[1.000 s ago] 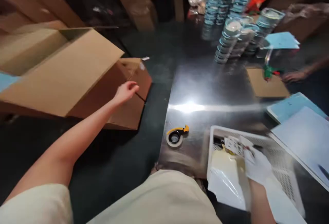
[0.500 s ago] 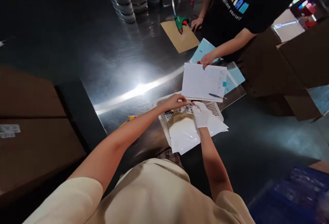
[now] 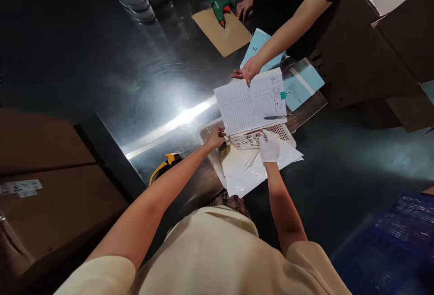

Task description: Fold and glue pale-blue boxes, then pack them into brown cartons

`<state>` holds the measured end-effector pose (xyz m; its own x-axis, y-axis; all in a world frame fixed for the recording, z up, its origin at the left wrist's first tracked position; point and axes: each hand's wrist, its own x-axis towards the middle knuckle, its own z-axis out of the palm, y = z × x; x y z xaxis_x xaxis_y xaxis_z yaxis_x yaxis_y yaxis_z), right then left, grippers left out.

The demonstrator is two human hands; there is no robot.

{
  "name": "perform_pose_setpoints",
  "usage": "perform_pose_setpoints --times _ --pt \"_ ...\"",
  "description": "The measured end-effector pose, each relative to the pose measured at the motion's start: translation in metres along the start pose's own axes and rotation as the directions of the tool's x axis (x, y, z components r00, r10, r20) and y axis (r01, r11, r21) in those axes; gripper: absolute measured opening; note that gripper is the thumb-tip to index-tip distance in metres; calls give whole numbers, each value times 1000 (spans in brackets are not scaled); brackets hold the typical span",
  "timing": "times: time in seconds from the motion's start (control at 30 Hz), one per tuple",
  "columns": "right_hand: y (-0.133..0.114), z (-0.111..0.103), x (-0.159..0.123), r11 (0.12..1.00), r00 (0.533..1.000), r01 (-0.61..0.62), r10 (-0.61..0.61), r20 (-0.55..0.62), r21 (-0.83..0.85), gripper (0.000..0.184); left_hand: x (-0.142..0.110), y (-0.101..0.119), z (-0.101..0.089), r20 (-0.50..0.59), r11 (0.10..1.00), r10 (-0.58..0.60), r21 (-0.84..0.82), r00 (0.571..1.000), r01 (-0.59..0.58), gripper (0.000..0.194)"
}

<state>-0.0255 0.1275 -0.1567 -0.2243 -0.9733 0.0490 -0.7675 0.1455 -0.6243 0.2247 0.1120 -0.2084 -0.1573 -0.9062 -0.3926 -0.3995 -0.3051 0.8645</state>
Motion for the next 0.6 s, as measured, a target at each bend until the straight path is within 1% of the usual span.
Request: perform_pose_setpoints --times 0.03,0.1,0.17,0.2,0.27,0.33,0.37,0.4,0.47,0.5,0.53,0.57,0.6 --pt "4 -4 2 1000 1000 -19 19 6 -7 34 0 -5 5 -8 1000 3 0 1000 -3 35" --pt "10 -17 4 999 999 -35 35 13 -5 35 -1 -7 11 -7 999 48 4 999 -48 40" --pt "14 -35 3 999 999 -37 37 -19 8 33 -3 -2 13 18 992 127 7 992 -127 51" --pt "16 -46 1 999 998 -43 44 -53 18 32 -3 3 12 38 984 176 5 984 -177 58" --pt "20 -68 -3 995 988 -87 92 -120 45 33 1 16 9 76 954 300 -5 951 -301 72" --pt "24 -87 -7 985 974 -153 163 -155 74 37 8 30 9 112 904 423 13 899 -427 78" --pt "27 -95 -8 979 967 -183 196 -163 91 39 14 37 10 134 885 454 43 881 -463 78" --pt "29 -101 -9 973 961 -206 222 -163 107 40 19 43 11 156 873 462 93 873 -479 78" --pt "34 -108 -12 962 953 -235 256 -161 138 42 27 54 17 186 847 451 219 873 -484 76" --pt "35 -110 -13 956 948 -247 273 -164 158 43 30 59 21 200 824 459 269 866 -499 74" --pt "36 -111 -16 950 943 -257 286 -167 177 44 30 65 24 215 791 488 300 846 -533 70" --pt "35 -111 -19 946 940 -260 294 -174 196 45 29 71 27 232 753 533 309 814 -581 63" --pt "33 -111 -23 945 941 -250 288 -176 210 44 26 78 30 249 713 584 296 772 -635 56"
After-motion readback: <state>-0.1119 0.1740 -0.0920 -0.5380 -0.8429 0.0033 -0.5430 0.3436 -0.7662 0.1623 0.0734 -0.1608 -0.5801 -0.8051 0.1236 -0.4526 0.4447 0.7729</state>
